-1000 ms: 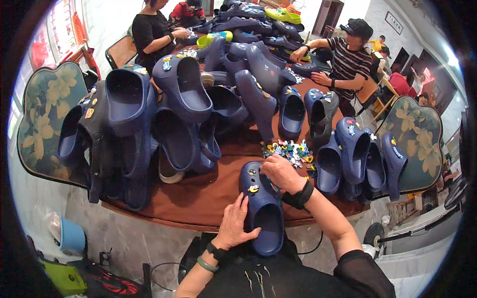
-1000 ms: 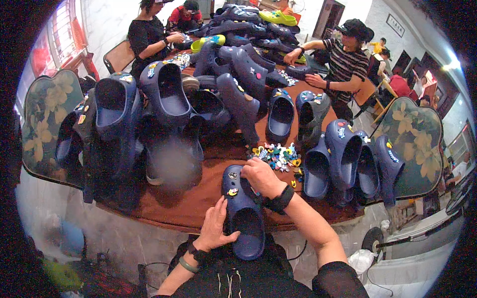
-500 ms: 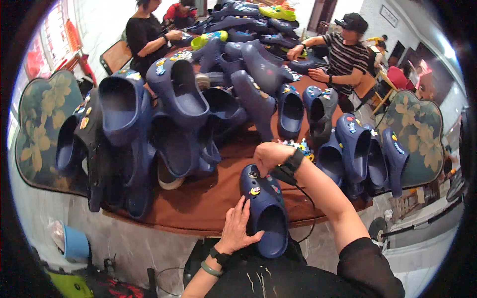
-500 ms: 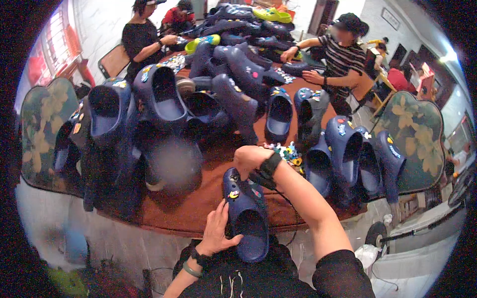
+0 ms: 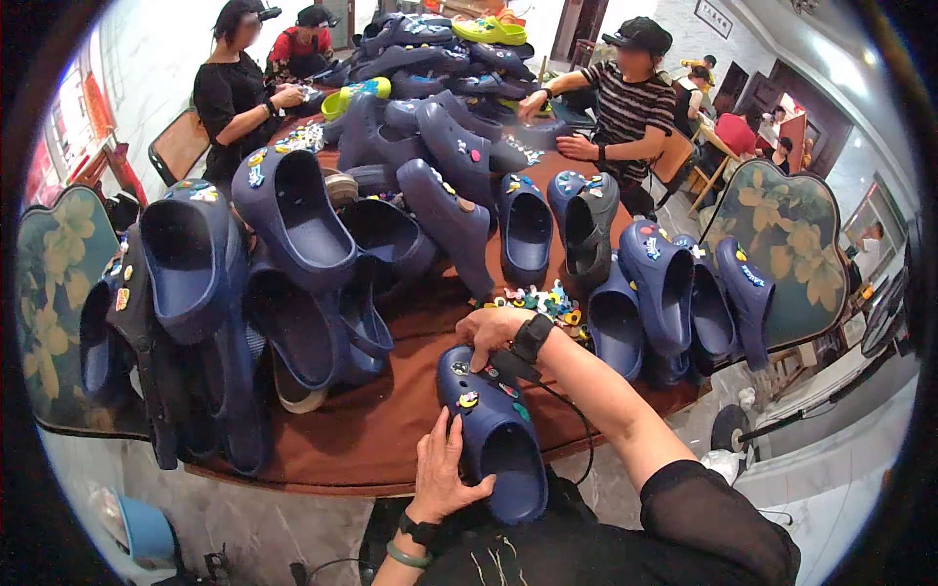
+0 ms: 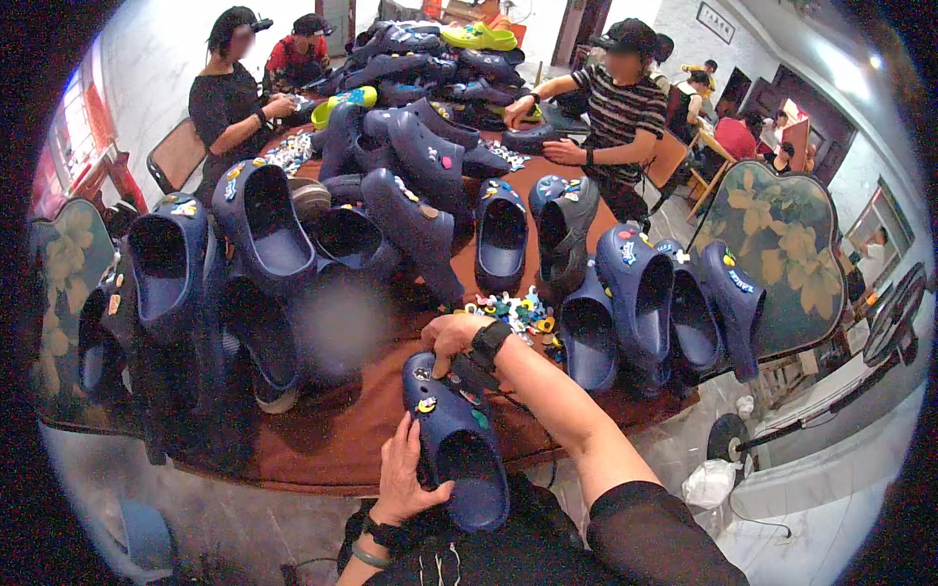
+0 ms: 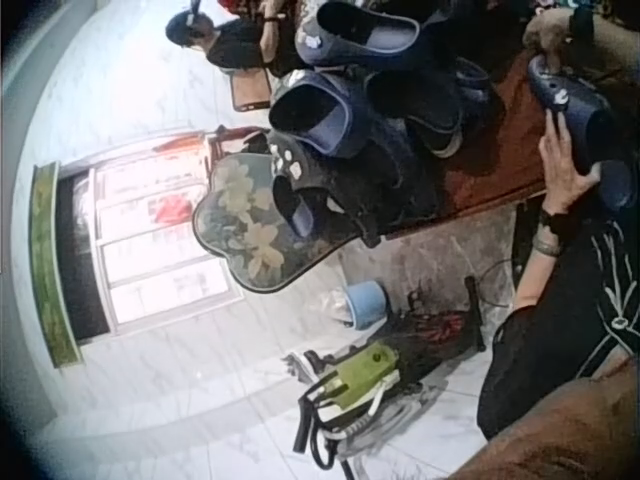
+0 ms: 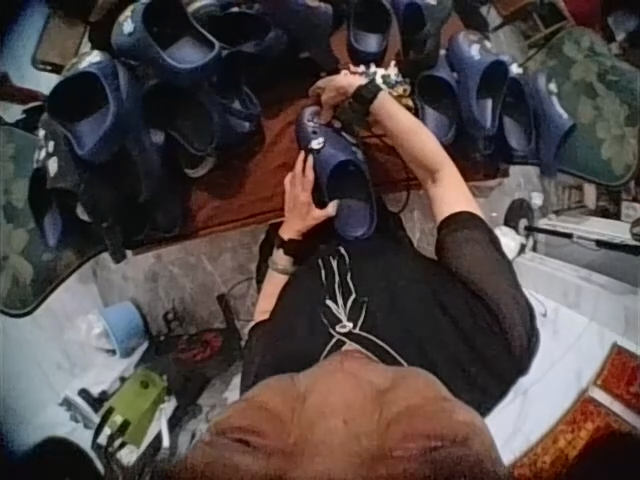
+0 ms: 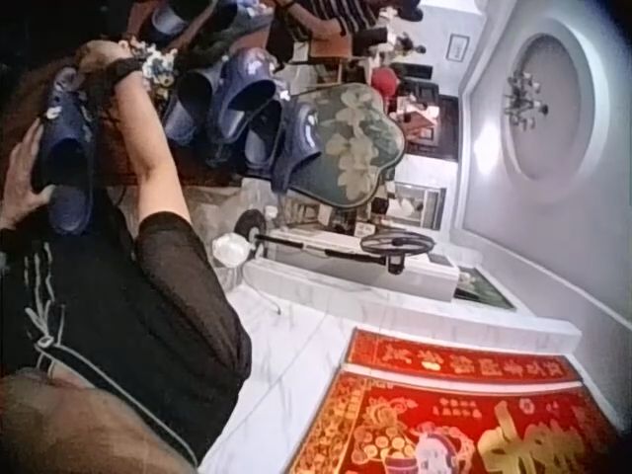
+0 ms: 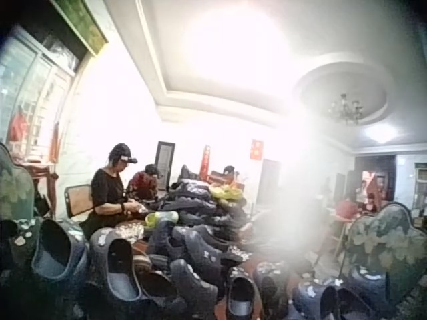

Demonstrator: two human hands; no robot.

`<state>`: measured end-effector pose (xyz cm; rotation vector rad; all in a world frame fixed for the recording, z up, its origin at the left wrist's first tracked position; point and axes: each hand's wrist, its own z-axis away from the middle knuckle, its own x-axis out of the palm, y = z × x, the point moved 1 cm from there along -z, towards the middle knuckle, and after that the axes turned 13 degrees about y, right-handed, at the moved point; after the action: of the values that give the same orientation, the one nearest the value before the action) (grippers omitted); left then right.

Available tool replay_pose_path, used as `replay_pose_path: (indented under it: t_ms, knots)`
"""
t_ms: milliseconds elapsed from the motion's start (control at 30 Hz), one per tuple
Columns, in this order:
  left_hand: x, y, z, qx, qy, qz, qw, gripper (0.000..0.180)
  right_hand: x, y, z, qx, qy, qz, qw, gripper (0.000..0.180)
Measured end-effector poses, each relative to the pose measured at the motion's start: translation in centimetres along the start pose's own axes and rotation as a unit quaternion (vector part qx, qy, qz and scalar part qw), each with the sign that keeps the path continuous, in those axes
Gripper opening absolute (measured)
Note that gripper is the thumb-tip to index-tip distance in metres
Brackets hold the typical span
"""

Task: The person is assembling decorative charms onto clogs at a manufacturing or processing station.

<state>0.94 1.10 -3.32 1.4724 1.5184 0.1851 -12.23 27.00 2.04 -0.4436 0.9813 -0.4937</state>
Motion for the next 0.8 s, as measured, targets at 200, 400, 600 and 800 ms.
replay_pose_path:
  t_ms: [200,400,600,800]
  knots:
    - [0.3,-0.1,0.2,0.013,0.009,0.004,1.0,0.106,0.8,1.2,2.4,-0.012,0.042,-0.135,0.99,0.059]
    - [0.4,-0.2,0.4,0.023,0.005,-0.022,0.999,0.106,3.7,1.0,7.4,-0.158,0.319,-0.047,0.933,0.045]
    - [0.2,0.2,0.6,0.032,0.0,-0.014,0.999,0.104,9.1,1.6,16.5,-0.108,0.504,-0.035,0.856,0.036]
    - [-0.5,3.1,-0.8,-0.327,-0.146,-0.039,0.933,0.082,15.1,2.9,21.1,-0.005,0.307,0.014,0.951,0.064]
